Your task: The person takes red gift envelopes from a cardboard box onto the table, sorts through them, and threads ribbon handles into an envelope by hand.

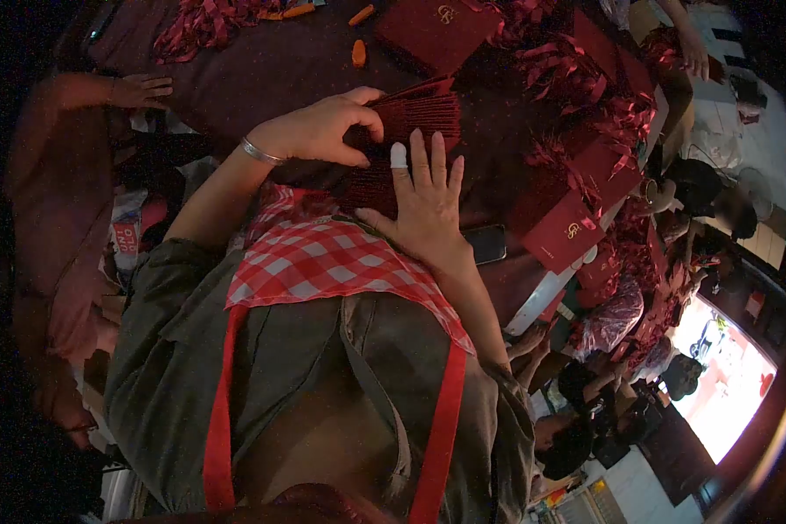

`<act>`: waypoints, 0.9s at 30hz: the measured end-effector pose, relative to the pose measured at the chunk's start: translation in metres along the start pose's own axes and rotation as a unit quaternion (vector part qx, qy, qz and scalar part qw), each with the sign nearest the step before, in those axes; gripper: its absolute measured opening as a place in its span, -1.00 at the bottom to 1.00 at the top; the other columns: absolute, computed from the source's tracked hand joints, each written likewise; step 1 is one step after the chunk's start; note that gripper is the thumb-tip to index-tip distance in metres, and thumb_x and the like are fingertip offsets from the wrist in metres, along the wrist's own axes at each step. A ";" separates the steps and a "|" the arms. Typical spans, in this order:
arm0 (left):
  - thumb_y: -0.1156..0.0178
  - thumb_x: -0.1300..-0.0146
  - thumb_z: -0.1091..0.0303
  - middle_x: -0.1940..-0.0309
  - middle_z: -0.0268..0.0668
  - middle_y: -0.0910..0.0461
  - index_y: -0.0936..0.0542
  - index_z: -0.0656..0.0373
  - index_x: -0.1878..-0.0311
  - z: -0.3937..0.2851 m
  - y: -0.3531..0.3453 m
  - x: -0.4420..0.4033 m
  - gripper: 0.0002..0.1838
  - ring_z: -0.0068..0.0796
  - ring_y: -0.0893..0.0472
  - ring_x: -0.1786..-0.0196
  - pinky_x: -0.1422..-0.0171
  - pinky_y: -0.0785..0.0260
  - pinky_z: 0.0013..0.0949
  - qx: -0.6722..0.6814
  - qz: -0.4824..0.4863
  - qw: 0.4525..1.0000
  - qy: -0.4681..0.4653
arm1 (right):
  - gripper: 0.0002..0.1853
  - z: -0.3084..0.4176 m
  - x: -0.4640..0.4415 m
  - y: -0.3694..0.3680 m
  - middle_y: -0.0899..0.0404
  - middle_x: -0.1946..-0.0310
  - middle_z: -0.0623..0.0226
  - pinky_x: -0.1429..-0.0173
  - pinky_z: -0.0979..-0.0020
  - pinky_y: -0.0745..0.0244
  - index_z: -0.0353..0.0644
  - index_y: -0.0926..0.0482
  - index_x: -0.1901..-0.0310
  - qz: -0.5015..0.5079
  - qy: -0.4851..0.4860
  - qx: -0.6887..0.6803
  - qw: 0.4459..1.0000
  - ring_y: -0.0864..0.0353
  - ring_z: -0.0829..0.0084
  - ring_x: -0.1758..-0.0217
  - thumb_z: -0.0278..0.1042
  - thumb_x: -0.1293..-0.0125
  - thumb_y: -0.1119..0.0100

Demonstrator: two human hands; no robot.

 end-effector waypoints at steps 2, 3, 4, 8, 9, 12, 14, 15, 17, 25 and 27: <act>-0.34 -0.02 0.29 -0.32 0.05 -0.20 -0.58 0.15 0.13 -0.002 0.000 0.000 -0.67 0.01 -0.25 -0.35 -0.33 -0.21 -0.12 -0.003 -0.003 1.000 -0.005 | -0.02 0.000 0.000 0.000 0.06 -0.41 -0.10 -0.36 -0.33 0.23 -0.37 -0.22 -0.30 0.002 0.000 0.000 1.000 0.19 -0.14 -0.49 0.36 -0.07 -0.14; -0.34 -0.02 0.29 -0.32 0.05 -0.20 -0.58 0.15 0.13 -0.002 0.000 0.000 -0.67 0.01 -0.25 -0.35 -0.33 -0.21 -0.12 -0.003 -0.004 1.000 -0.005 | -0.01 0.000 0.000 0.000 0.06 -0.41 -0.10 -0.36 -0.34 0.23 -0.37 -0.22 -0.30 0.003 -0.003 0.002 1.000 0.19 -0.14 -0.49 0.36 -0.07 -0.15; -0.31 -0.04 0.31 -0.30 0.04 -0.21 -0.58 0.15 0.13 0.000 -0.001 -0.002 -0.70 0.00 -0.27 -0.33 -0.32 -0.22 -0.13 -0.004 0.000 1.000 0.006 | -0.01 0.000 0.000 0.000 0.06 -0.41 -0.10 -0.36 -0.34 0.23 -0.38 -0.22 -0.30 0.005 -0.005 0.004 1.000 0.19 -0.14 -0.49 0.36 -0.06 -0.15; -0.25 -0.08 0.37 -0.20 -0.05 -0.33 -0.53 0.16 0.14 0.003 0.001 -0.004 -0.75 -0.07 -0.36 -0.26 -0.26 -0.26 -0.14 0.005 0.004 1.000 0.003 | 0.00 0.000 0.000 0.000 0.06 -0.41 -0.11 -0.35 -0.35 0.22 -0.37 -0.21 -0.31 0.006 -0.004 0.002 1.000 0.19 -0.14 -0.49 0.36 -0.05 -0.16; -0.25 -0.08 0.37 -0.20 -0.05 -0.33 -0.53 0.16 0.14 0.003 0.000 -0.004 -0.75 -0.07 -0.36 -0.26 -0.26 -0.26 -0.14 0.005 0.005 1.000 0.002 | -0.02 0.000 0.001 0.000 0.06 -0.41 -0.10 -0.35 -0.35 0.22 -0.38 -0.24 -0.27 0.000 -0.004 -0.007 1.000 0.20 -0.15 -0.49 0.34 -0.04 -0.19; -0.22 -0.10 0.40 -0.05 -0.16 -0.41 -0.47 0.18 0.14 0.002 0.002 -0.004 -0.74 -0.12 -0.42 -0.18 -0.20 -0.29 -0.15 0.009 -0.021 1.000 -0.020 | -0.09 -0.002 0.003 0.000 0.04 -0.40 -0.10 -0.35 -0.35 0.21 -0.37 -0.31 -0.18 -0.027 -0.005 -0.037 0.999 0.19 -0.17 -0.49 0.29 -0.01 -0.25; -0.22 -0.10 0.42 0.03 -0.20 -0.42 -0.41 0.18 0.11 0.002 0.003 -0.005 -0.70 -0.15 -0.44 -0.10 -0.16 -0.31 -0.16 0.009 -0.023 1.000 -0.003 | -0.13 -0.001 0.004 0.002 0.02 -0.39 -0.09 -0.35 -0.35 0.20 -0.36 -0.34 -0.13 -0.047 -0.004 -0.057 0.997 0.18 -0.18 -0.48 0.25 0.01 -0.29; -0.22 -0.10 0.42 0.03 -0.20 -0.42 -0.41 0.18 0.11 0.003 0.002 -0.005 -0.70 -0.15 -0.44 -0.10 -0.16 -0.31 -0.16 0.009 -0.023 1.000 -0.003 | -0.18 0.000 0.005 0.004 -0.02 -0.36 -0.08 -0.35 -0.34 0.17 -0.35 -0.37 -0.08 -0.049 -0.002 -0.056 0.997 0.12 -0.17 -0.46 0.23 0.02 -0.32; -0.23 -0.09 0.43 0.04 -0.21 -0.43 -0.40 0.18 0.07 0.006 0.003 -0.005 -0.67 -0.16 -0.45 -0.06 -0.14 -0.32 -0.17 0.010 -0.040 0.999 -0.009 | -0.22 0.001 0.005 0.005 -0.06 -0.34 -0.07 -0.35 -0.32 0.15 -0.34 -0.39 -0.03 -0.052 -0.001 -0.054 0.997 0.07 -0.17 -0.43 0.20 0.03 -0.34; -0.20 -0.12 0.46 0.02 -0.18 -0.44 -0.39 0.19 -0.01 0.011 0.003 -0.005 -0.63 -0.16 -0.46 -0.09 -0.17 -0.32 -0.18 0.001 -0.053 0.998 -0.016 | -0.30 -0.001 0.007 0.003 -0.29 -0.14 0.08 -0.27 -0.17 -0.06 -0.27 -0.41 0.00 -0.082 0.034 -0.090 0.992 -0.20 -0.01 -0.26 0.11 0.04 -0.37; -0.20 -0.13 0.46 -0.01 -0.17 -0.45 -0.39 0.19 -0.05 0.011 0.002 -0.006 -0.61 -0.17 -0.45 -0.11 -0.19 -0.32 -0.18 -0.006 -0.057 0.998 -0.017 | -0.31 -0.001 0.008 0.001 -0.32 -0.12 0.08 -0.25 -0.16 -0.07 -0.25 -0.40 0.01 -0.081 0.038 -0.099 0.991 -0.23 0.00 -0.24 0.10 0.04 -0.37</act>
Point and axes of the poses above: each hand's wrist, its own x-axis away from the middle knuckle, its own y-axis out of the back of the hand, z = x × y, the point moved 4 cm from there along -x, towards the middle knuckle
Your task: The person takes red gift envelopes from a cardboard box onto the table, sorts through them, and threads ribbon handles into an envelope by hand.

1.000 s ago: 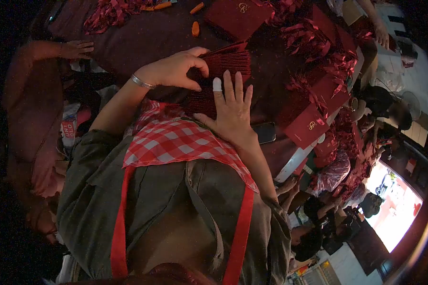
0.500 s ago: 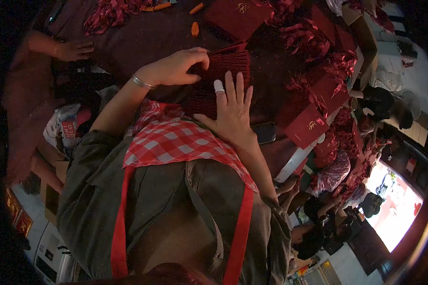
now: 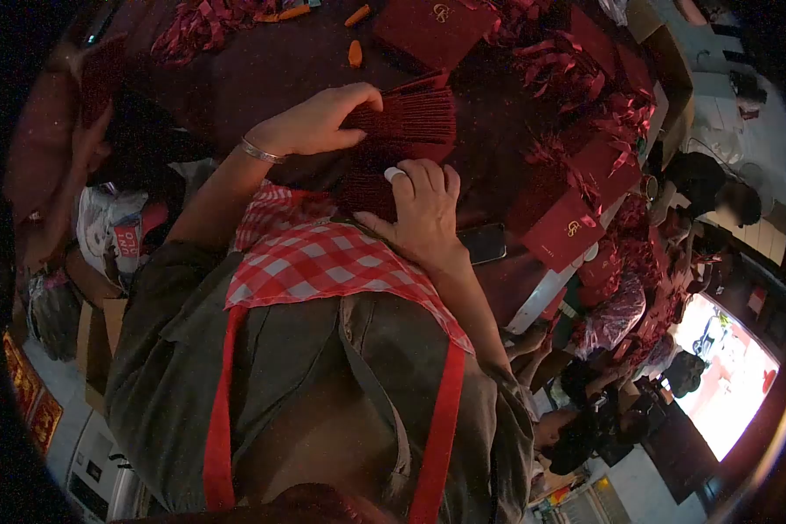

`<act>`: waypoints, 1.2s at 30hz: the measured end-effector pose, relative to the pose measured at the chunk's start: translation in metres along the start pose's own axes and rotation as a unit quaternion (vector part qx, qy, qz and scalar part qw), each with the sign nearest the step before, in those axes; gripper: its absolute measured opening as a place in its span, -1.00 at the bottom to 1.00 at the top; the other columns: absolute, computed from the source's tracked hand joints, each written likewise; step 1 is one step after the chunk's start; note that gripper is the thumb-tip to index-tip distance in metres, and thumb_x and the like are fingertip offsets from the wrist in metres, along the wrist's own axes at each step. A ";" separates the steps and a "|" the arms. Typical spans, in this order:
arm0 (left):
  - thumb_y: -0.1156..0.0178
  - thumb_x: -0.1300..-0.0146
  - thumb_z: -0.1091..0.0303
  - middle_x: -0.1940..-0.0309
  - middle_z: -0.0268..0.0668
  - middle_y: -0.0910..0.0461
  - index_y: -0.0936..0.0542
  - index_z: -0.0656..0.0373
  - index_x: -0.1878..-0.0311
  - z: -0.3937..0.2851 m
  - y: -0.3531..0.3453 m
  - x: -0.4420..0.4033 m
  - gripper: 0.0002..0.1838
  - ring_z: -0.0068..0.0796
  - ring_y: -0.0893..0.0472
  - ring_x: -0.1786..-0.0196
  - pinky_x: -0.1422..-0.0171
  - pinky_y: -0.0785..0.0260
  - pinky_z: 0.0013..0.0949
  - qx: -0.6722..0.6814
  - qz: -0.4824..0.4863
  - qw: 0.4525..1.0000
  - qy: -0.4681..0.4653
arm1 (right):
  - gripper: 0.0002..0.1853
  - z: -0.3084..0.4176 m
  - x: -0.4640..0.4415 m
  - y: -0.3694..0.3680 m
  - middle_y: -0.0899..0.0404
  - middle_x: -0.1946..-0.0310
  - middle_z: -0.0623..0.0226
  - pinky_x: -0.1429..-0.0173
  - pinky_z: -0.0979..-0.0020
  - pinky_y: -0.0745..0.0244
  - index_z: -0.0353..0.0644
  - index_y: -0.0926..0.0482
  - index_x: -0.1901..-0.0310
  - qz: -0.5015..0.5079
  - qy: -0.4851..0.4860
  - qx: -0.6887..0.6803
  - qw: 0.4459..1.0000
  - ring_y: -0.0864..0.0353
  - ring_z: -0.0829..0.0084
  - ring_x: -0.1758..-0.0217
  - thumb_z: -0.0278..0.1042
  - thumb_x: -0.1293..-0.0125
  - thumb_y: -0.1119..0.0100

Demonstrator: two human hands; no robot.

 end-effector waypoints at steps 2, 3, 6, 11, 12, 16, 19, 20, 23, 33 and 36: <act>-0.22 -0.13 0.43 -0.13 -0.14 -0.42 -0.32 0.19 -0.19 0.001 0.000 0.000 -0.47 -0.15 -0.43 -0.19 -0.27 -0.29 -0.18 0.017 -0.023 1.000 0.010 | -0.32 0.000 -0.001 0.000 -0.34 -0.10 0.08 -0.23 -0.14 -0.09 -0.24 -0.39 0.01 0.001 0.003 -0.008 1.000 -0.25 0.02 -0.22 0.08 0.04 -0.37; -0.22 -0.13 0.43 -0.13 -0.14 -0.42 -0.32 0.19 -0.19 0.002 -0.001 0.000 -0.47 -0.15 -0.43 -0.19 -0.27 -0.29 -0.18 0.017 -0.023 1.000 0.009 | -0.32 0.001 -0.003 0.002 -0.34 -0.10 0.06 -0.24 -0.15 -0.09 -0.23 -0.38 0.01 -0.007 0.007 0.011 1.000 -0.25 0.02 -0.22 0.09 0.04 -0.37; -0.27 -0.10 0.39 -0.22 -0.12 -0.38 -0.20 0.18 -0.34 0.006 0.000 0.002 -0.27 -0.20 -0.39 -0.27 -0.34 -0.25 -0.19 0.053 -0.024 0.998 0.014 | -0.33 0.002 -0.003 0.002 -0.34 -0.10 0.04 -0.25 -0.18 -0.08 -0.21 -0.37 0.02 -0.015 0.010 0.036 0.999 -0.25 0.02 -0.23 0.09 0.04 -0.37; -0.37 -0.01 0.44 -0.26 -0.13 -0.33 -0.09 0.18 -0.40 0.017 -0.019 0.014 -0.10 -0.32 -0.32 -0.31 -0.37 -0.23 -0.24 0.302 0.087 0.949 0.016 | -0.32 0.002 -0.002 0.001 -0.33 -0.11 0.02 -0.27 -0.21 -0.06 -0.21 -0.37 0.01 -0.012 0.005 0.041 0.999 -0.25 0.02 -0.24 0.09 0.05 -0.38; -0.37 -0.01 0.44 -0.26 -0.13 -0.33 -0.09 0.18 -0.40 0.019 -0.025 0.014 -0.10 -0.32 -0.32 -0.31 -0.37 -0.23 -0.24 0.302 0.088 0.949 0.016 | -0.32 0.003 -0.002 0.002 -0.33 -0.11 0.02 -0.27 -0.22 -0.06 -0.21 -0.37 0.01 -0.009 0.003 0.039 0.999 -0.25 0.02 -0.23 0.09 0.05 -0.38; -0.42 0.05 0.42 -0.28 -0.14 -0.28 -0.19 0.21 -0.34 0.031 -0.049 0.016 -0.14 -0.34 -0.33 -0.30 -0.32 -0.27 -0.27 0.282 -0.035 0.956 0.068 | -0.32 0.002 -0.003 0.000 -0.32 -0.11 0.00 -0.28 -0.23 -0.04 -0.23 -0.38 0.02 -0.013 0.009 0.031 0.999 -0.24 0.00 -0.24 0.10 0.04 -0.38; -0.45 0.08 0.37 -0.22 -0.15 -0.34 -0.30 0.23 -0.26 0.037 -0.065 0.012 -0.20 -0.39 -0.39 -0.24 -0.27 -0.32 -0.32 0.254 -0.138 0.956 0.044 | -0.32 0.001 -0.003 0.000 -0.32 -0.11 0.00 -0.28 -0.23 -0.04 -0.24 -0.38 0.03 -0.011 0.003 0.030 0.999 -0.24 -0.01 -0.24 0.10 0.05 -0.38; -0.46 0.08 0.37 -0.18 -0.16 -0.39 -0.32 0.23 -0.24 0.039 -0.068 0.012 -0.22 -0.41 -0.43 -0.20 -0.24 -0.34 -0.33 0.289 -0.178 0.940 0.022 | -0.32 0.003 -0.004 0.002 -0.32 -0.11 0.00 -0.28 -0.23 -0.04 -0.24 -0.38 0.03 -0.016 0.004 0.032 0.999 -0.24 -0.01 -0.24 0.10 0.05 -0.38; -0.46 0.06 0.36 -0.01 -0.21 -0.53 -0.39 0.25 -0.17 0.028 -0.067 0.011 -0.31 -0.47 -0.53 -0.05 -0.15 -0.40 -0.39 0.328 -0.185 0.923 0.079 | -0.30 0.004 -0.005 0.005 -0.35 -0.10 0.05 -0.29 -0.20 -0.06 -0.25 -0.39 0.05 -0.021 -0.008 0.034 0.999 -0.28 0.02 -0.23 0.05 0.14 -0.44; -0.44 0.02 0.40 0.10 -0.24 -0.61 -0.46 0.28 -0.08 0.010 -0.009 0.060 -0.44 -0.57 -0.56 0.05 -0.07 -0.43 -0.41 0.240 -0.266 0.933 0.040 | -0.32 0.002 -0.001 0.000 -0.36 -0.04 0.10 -0.28 -0.25 -0.04 -0.23 -0.39 0.05 -0.006 -0.010 0.033 0.999 -0.27 0.03 -0.21 0.11 0.06 -0.40; -0.43 0.02 0.40 0.12 -0.22 -0.61 -0.46 0.28 -0.07 0.019 0.039 0.068 -0.45 -0.56 -0.57 0.06 -0.05 -0.44 -0.41 0.195 -0.354 0.913 0.045 | -0.31 0.002 -0.003 0.002 -0.36 -0.06 0.09 -0.29 -0.26 -0.04 -0.22 -0.38 0.03 0.002 -0.018 0.029 0.999 -0.27 0.02 -0.22 0.11 0.06 -0.39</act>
Point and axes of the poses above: each hand's wrist, its own x-axis away from the middle knuckle, its own y-axis out of the back of the hand, z = x × y, the point moved 4 cm from there along -x, towards the middle knuckle
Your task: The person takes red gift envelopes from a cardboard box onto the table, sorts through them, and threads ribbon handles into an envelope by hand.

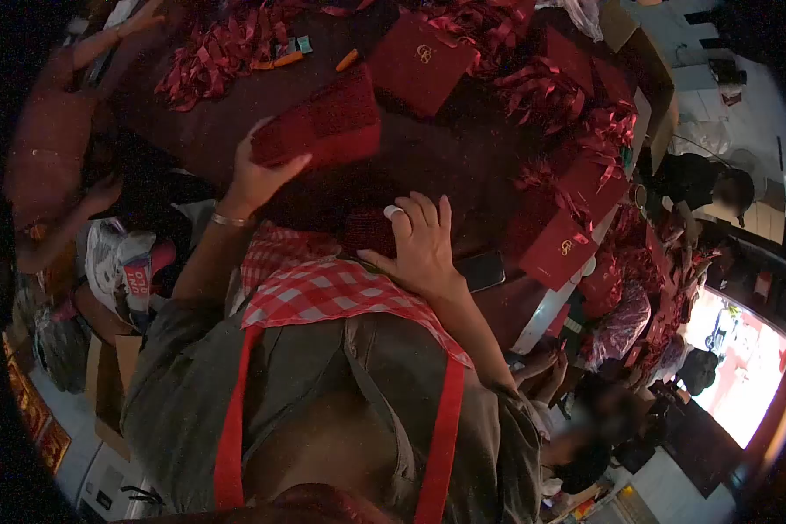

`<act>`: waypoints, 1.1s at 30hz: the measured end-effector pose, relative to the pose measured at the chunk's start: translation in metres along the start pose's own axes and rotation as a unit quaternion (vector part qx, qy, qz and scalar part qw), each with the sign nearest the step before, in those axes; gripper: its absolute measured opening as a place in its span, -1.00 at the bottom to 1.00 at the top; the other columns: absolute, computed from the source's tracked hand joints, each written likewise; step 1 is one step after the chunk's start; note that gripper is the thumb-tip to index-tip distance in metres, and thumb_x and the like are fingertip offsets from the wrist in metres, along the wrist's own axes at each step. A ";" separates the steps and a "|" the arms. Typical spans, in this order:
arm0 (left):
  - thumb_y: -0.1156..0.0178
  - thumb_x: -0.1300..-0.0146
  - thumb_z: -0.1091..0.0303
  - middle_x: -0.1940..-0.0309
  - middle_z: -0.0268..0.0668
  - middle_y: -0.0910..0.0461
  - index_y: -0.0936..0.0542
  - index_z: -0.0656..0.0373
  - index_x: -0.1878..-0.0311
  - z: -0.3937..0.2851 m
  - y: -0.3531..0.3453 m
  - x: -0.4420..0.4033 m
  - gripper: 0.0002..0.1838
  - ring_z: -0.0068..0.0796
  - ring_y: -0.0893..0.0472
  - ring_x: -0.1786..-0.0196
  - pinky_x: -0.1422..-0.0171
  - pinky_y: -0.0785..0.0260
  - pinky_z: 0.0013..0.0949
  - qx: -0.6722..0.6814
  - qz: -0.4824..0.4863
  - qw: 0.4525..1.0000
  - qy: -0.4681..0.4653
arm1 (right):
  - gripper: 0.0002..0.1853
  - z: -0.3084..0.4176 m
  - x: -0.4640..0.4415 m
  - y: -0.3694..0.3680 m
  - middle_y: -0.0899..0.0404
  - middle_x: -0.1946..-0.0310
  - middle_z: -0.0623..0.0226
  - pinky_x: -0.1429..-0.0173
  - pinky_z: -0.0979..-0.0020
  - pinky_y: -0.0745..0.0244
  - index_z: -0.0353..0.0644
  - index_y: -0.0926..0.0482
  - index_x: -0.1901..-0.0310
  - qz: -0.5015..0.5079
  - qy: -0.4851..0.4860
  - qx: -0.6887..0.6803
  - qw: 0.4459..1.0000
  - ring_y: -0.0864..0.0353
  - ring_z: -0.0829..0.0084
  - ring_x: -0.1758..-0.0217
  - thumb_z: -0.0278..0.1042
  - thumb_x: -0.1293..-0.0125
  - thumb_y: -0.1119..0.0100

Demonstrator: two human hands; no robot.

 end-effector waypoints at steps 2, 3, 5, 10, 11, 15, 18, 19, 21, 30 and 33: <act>-0.42 0.02 0.37 0.12 -0.18 -0.62 -0.48 0.29 -0.05 0.002 0.019 -0.036 -0.46 -0.48 -0.60 0.06 -0.04 -0.44 -0.39 -0.114 -0.054 0.990 -0.061 | -0.30 0.001 -0.001 0.001 -0.36 -0.07 0.08 -0.30 -0.26 -0.03 -0.22 -0.37 0.02 0.005 -0.003 -0.002 1.000 -0.27 0.02 -0.22 0.11 0.06 -0.39; -0.42 0.02 0.37 0.12 -0.18 -0.62 -0.48 0.29 -0.05 0.008 0.022 -0.056 -0.46 -0.48 -0.60 0.06 -0.04 -0.44 -0.39 -0.114 -0.052 0.990 -0.066 | -0.30 0.001 -0.001 0.000 -0.36 -0.08 0.08 -0.31 -0.26 -0.01 -0.22 -0.36 0.00 0.011 -0.010 -0.007 1.000 -0.27 0.02 -0.23 0.09 0.06 -0.40; -0.41 0.07 0.33 0.15 -0.20 -0.60 -0.51 0.21 -0.02 0.014 0.027 -0.096 -0.48 -0.26 -0.63 0.10 0.00 -0.48 -0.29 -0.206 -0.104 0.964 -0.132 | -0.29 0.001 -0.001 0.001 -0.35 -0.09 0.08 -0.32 -0.26 0.00 -0.22 -0.36 -0.01 0.013 -0.019 -0.009 1.000 -0.27 0.02 -0.24 0.08 0.06 -0.40; -0.42 0.02 0.24 -0.02 -0.23 -0.51 -0.48 0.05 -0.13 0.047 0.001 -0.183 -0.41 -0.19 -0.55 -0.02 -0.07 -0.46 -0.18 -0.426 -0.097 0.870 -0.227 | -0.31 0.000 -0.002 0.003 -0.36 -0.07 0.11 -0.33 -0.26 0.02 -0.22 -0.34 -0.02 0.034 -0.024 -0.021 0.999 -0.27 0.02 -0.24 0.00 0.05 -0.42; -0.43 0.05 0.25 -0.04 -0.25 -0.49 -0.49 0.00 -0.13 0.055 -0.006 -0.199 -0.40 -0.18 -0.53 -0.04 -0.08 -0.45 -0.18 -0.493 -0.087 0.827 -0.256 | -0.32 0.000 -0.002 0.005 -0.36 -0.08 0.11 -0.32 -0.25 0.00 -0.22 -0.34 -0.02 0.033 -0.022 -0.025 0.999 -0.28 0.02 -0.24 -0.01 0.05 -0.42; -0.40 0.16 0.33 0.03 -0.38 -0.44 -0.47 -0.11 -0.03 0.075 -0.021 -0.251 -0.43 -0.23 -0.49 -0.01 0.00 -0.37 -0.10 -0.551 -0.078 0.787 -0.267 | -0.35 0.000 -0.002 0.006 -0.37 -0.10 0.10 -0.31 -0.26 0.00 -0.21 -0.34 -0.02 0.047 -0.042 -0.023 0.998 -0.28 0.02 -0.24 -0.01 0.01 -0.37; -0.32 0.06 0.36 0.02 -0.40 -0.42 -0.46 -0.14 0.00 0.090 -0.040 -0.269 -0.52 -0.24 -0.46 -0.05 0.02 -0.32 -0.05 -0.588 -0.094 0.755 -0.275 | -0.39 0.001 -0.004 0.007 -0.38 -0.11 0.09 -0.32 -0.26 0.00 -0.21 -0.35 -0.02 0.043 -0.054 -0.030 0.997 -0.27 0.02 -0.26 -0.03 -0.02 -0.32; -0.32 0.06 0.36 0.02 -0.40 -0.42 -0.46 -0.14 0.00 0.098 -0.046 -0.270 -0.52 -0.24 -0.46 -0.05 0.02 -0.32 -0.05 -0.586 -0.091 0.756 -0.278 | -0.39 0.000 -0.004 0.007 -0.38 -0.11 0.09 -0.32 -0.26 0.00 -0.21 -0.35 -0.02 0.042 -0.058 -0.029 0.997 -0.27 0.02 -0.26 -0.03 -0.02 -0.32; -0.18 -0.15 0.46 -0.07 -0.34 -0.37 -0.42 -0.17 -0.11 0.119 -0.060 -0.267 -0.55 -0.20 -0.42 -0.13 -0.03 -0.27 0.04 -0.617 -0.019 0.751 -0.234 | -0.42 -0.001 -0.002 0.005 -0.38 -0.11 0.10 -0.32 -0.25 0.00 -0.19 -0.35 -0.03 0.049 -0.058 -0.021 0.997 -0.27 0.03 -0.27 -0.08 -0.02 -0.29; -0.22 -0.07 0.39 -0.13 -0.26 -0.32 -0.31 -0.04 -0.17 0.113 -0.071 -0.250 -0.45 -0.15 -0.33 -0.21 -0.12 -0.26 0.02 -0.687 0.138 0.701 -0.133 | -0.46 -0.001 -0.006 0.006 -0.37 -0.13 0.12 -0.36 -0.21 0.03 -0.20 -0.39 -0.01 0.044 -0.065 -0.038 0.996 -0.25 0.04 -0.28 -0.12 -0.03 -0.28; -0.24 -0.08 0.35 -0.17 -0.25 -0.31 -0.31 -0.02 -0.23 0.103 -0.065 -0.254 -0.40 -0.13 -0.33 -0.24 -0.17 -0.28 0.06 -0.682 0.198 0.695 -0.111 | -0.40 -0.002 -0.005 0.004 -0.36 -0.13 0.12 -0.36 -0.20 0.03 -0.21 -0.39 -0.01 0.037 -0.045 -0.012 0.998 -0.24 0.05 -0.28 -0.04 0.01 -0.33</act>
Point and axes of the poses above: each hand's wrist, its own x-axis away from the middle knuckle, its own y-axis out of the back of the hand, z = x × y, the point moved 4 cm from there along -x, towards the middle knuckle
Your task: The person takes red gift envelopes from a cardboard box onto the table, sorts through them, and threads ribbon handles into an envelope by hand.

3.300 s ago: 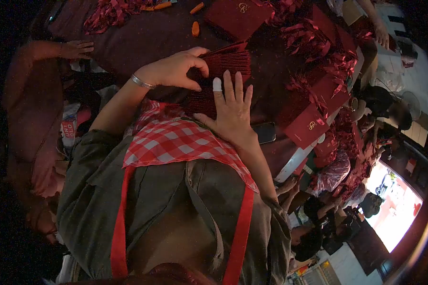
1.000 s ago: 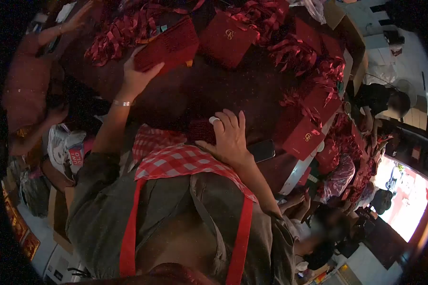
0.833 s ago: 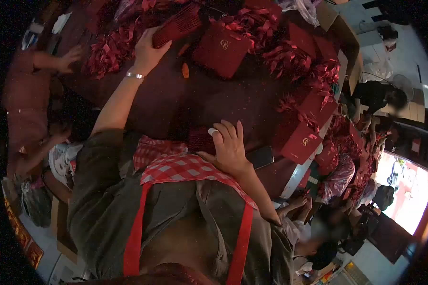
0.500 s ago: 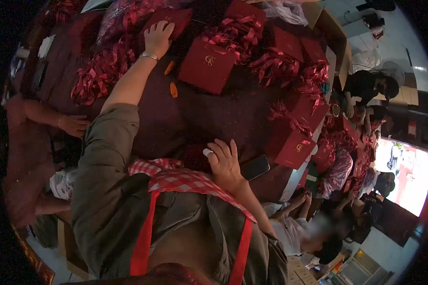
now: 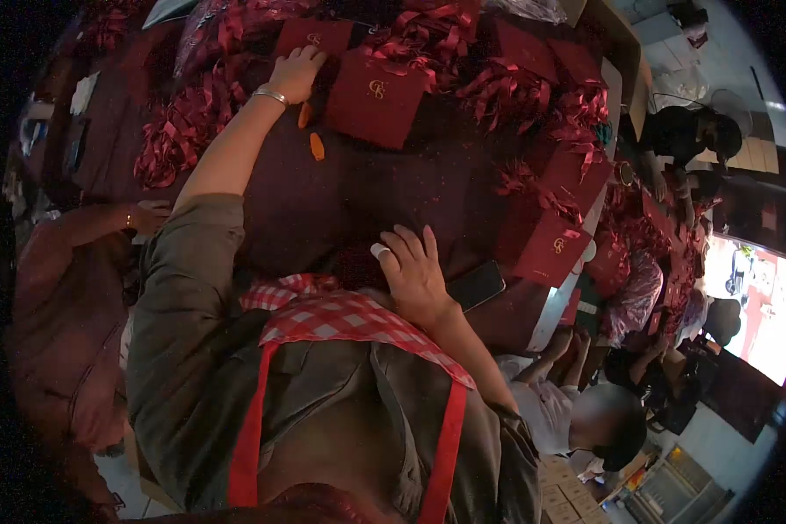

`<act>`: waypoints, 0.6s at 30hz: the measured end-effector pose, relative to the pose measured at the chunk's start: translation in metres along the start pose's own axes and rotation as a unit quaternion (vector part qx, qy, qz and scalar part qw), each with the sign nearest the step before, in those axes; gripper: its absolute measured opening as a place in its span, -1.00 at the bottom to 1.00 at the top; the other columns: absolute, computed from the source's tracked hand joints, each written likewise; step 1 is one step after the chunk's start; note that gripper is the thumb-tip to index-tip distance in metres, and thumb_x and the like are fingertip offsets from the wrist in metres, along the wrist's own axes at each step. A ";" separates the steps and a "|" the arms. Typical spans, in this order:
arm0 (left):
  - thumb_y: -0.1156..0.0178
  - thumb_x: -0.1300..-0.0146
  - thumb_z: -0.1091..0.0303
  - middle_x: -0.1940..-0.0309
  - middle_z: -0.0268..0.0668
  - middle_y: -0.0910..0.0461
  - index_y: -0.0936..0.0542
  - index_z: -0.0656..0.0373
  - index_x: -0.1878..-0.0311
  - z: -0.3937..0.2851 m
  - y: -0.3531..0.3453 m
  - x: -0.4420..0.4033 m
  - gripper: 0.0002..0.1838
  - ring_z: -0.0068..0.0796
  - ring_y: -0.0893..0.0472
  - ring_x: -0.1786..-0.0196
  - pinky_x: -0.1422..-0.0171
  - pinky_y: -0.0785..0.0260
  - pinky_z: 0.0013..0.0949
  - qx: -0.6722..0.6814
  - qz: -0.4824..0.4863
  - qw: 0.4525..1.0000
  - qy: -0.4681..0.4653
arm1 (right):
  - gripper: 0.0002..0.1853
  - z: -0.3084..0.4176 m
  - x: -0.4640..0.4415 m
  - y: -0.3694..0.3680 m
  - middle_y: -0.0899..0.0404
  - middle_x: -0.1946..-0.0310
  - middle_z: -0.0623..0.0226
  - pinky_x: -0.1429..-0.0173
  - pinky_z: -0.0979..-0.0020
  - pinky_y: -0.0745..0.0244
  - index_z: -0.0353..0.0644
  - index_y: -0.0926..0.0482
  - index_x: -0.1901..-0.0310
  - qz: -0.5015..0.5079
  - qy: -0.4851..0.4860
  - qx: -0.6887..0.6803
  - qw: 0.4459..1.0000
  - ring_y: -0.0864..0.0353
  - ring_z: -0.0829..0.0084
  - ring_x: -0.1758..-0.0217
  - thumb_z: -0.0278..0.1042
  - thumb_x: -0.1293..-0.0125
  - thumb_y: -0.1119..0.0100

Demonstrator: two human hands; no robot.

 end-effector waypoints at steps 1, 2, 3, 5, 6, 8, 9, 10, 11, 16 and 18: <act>-0.24 -0.09 0.31 -0.20 -0.25 -0.30 -0.31 -0.03 -0.26 0.001 0.003 0.004 -0.38 -0.13 -0.33 -0.25 -0.19 -0.29 0.07 0.022 0.002 1.000 -0.011 | -0.40 0.000 0.000 0.001 -0.36 -0.13 0.12 -0.36 -0.20 0.03 -0.21 -0.39 -0.01 -0.002 0.003 -0.001 1.000 -0.24 0.05 -0.28 -0.04 0.01 -0.33; -0.24 -0.09 0.31 -0.20 -0.25 -0.30 -0.31 -0.03 -0.26 0.004 0.005 0.010 -0.38 -0.13 -0.33 -0.25 -0.19 -0.29 0.07 0.020 0.004 1.000 -0.009 | -0.36 0.002 0.000 0.002 -0.35 -0.14 0.11 -0.36 -0.20 0.04 -0.22 -0.38 -0.01 -0.006 0.001 -0.003 1.000 -0.24 0.05 -0.28 0.00 0.03 -0.36; -0.24 -0.10 0.28 -0.21 -0.24 -0.31 -0.31 -0.04 -0.27 0.007 0.018 0.020 -0.37 -0.13 -0.34 -0.25 -0.19 -0.30 0.07 0.076 -0.048 0.996 0.000 | -0.33 0.002 0.001 0.001 -0.34 -0.14 0.11 -0.37 -0.19 0.04 -0.23 -0.38 -0.02 -0.009 -0.003 -0.007 1.000 -0.23 0.06 -0.29 0.04 0.04 -0.38; -0.21 -0.15 0.19 -0.15 -0.21 -0.40 -0.35 -0.02 -0.25 0.011 0.022 0.040 -0.43 -0.11 -0.40 -0.21 -0.18 -0.34 -0.02 0.172 -0.190 0.967 -0.013 | -0.27 0.002 0.003 0.000 -0.33 -0.15 0.09 -0.36 -0.21 0.01 -0.25 -0.37 -0.03 -0.017 0.006 0.007 1.000 -0.22 0.05 -0.29 0.10 0.06 -0.39; -0.22 -0.15 0.17 -0.11 -0.21 -0.43 -0.38 0.00 -0.23 0.009 0.028 0.057 -0.45 -0.11 -0.44 -0.16 -0.16 -0.37 -0.06 0.222 -0.216 0.950 -0.032 | -0.27 0.004 0.004 0.001 -0.33 -0.15 0.08 -0.35 -0.22 0.00 -0.25 -0.37 -0.03 -0.024 0.010 0.008 1.000 -0.22 0.04 -0.29 0.11 0.05 -0.38; -0.25 -0.17 0.15 -0.03 -0.22 -0.51 -0.47 0.09 -0.13 0.001 0.054 0.094 -0.53 -0.17 -0.55 -0.02 -0.07 -0.44 -0.23 0.335 -0.208 0.918 -0.029 | -0.26 0.002 0.008 -0.005 -0.33 -0.15 0.05 -0.34 -0.25 -0.02 -0.26 -0.38 -0.01 -0.024 0.006 0.011 1.000 -0.21 0.02 -0.30 0.15 0.05 -0.37; -0.25 -0.17 0.15 -0.03 -0.22 -0.51 -0.47 0.09 -0.13 -0.011 0.054 0.117 -0.53 -0.17 -0.55 -0.02 -0.07 -0.44 -0.23 0.338 -0.200 0.919 -0.024 | -0.26 0.002 0.007 -0.004 -0.32 -0.18 0.07 -0.36 -0.24 0.01 -0.26 -0.38 -0.02 -0.023 0.004 0.018 1.000 -0.20 0.02 -0.33 0.17 0.04 -0.35; -0.26 -0.17 0.18 -0.02 -0.23 -0.52 -0.48 0.11 -0.10 -0.023 0.056 0.138 -0.55 -0.25 -0.56 0.01 -0.05 -0.45 -0.28 0.411 -0.179 0.892 -0.056 | -0.26 0.002 0.007 -0.005 -0.31 -0.21 0.09 -0.37 -0.23 0.04 -0.25 -0.38 -0.02 -0.024 0.004 0.027 0.999 -0.19 0.03 -0.35 0.19 0.04 -0.34; -0.28 -0.18 0.20 -0.01 -0.24 -0.53 -0.50 0.14 -0.08 -0.033 0.060 0.158 -0.57 -0.34 -0.58 0.04 -0.02 -0.46 -0.34 0.479 -0.159 0.859 -0.087 | -0.25 0.001 0.008 -0.007 -0.27 -0.24 0.07 -0.37 -0.27 0.07 -0.25 -0.39 -0.02 -0.021 0.002 0.020 1.000 -0.15 0.01 -0.38 0.20 0.05 -0.33; -0.20 -0.28 0.34 -0.02 -0.31 -0.52 -0.46 0.20 -0.13 -0.088 0.042 0.238 -0.63 -0.49 -0.50 -0.07 -0.14 -0.40 -0.39 0.664 0.129 0.735 -0.057 | -0.17 0.005 0.009 -0.005 -0.23 -0.26 0.01 -0.30 -0.36 0.05 -0.27 -0.38 -0.10 -0.024 0.012 0.054 0.998 -0.10 -0.03 -0.38 0.25 0.05 -0.32; -0.19 -0.28 0.36 -0.04 -0.29 -0.51 -0.46 0.21 -0.13 -0.098 0.035 0.255 -0.63 -0.47 -0.49 -0.10 -0.17 -0.38 -0.36 0.680 0.128 0.722 -0.026 | -0.14 0.007 0.009 -0.005 -0.20 -0.29 0.01 -0.30 -0.37 0.06 -0.27 -0.38 -0.14 -0.016 0.013 0.072 0.997 -0.08 -0.04 -0.39 0.27 0.05 -0.30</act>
Point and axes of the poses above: each hand's wrist, its own x-axis away from the middle knuckle, its own y-axis out of the back of the hand, z = x × y, the point moved 4 cm from there along -x, towards the middle knuckle
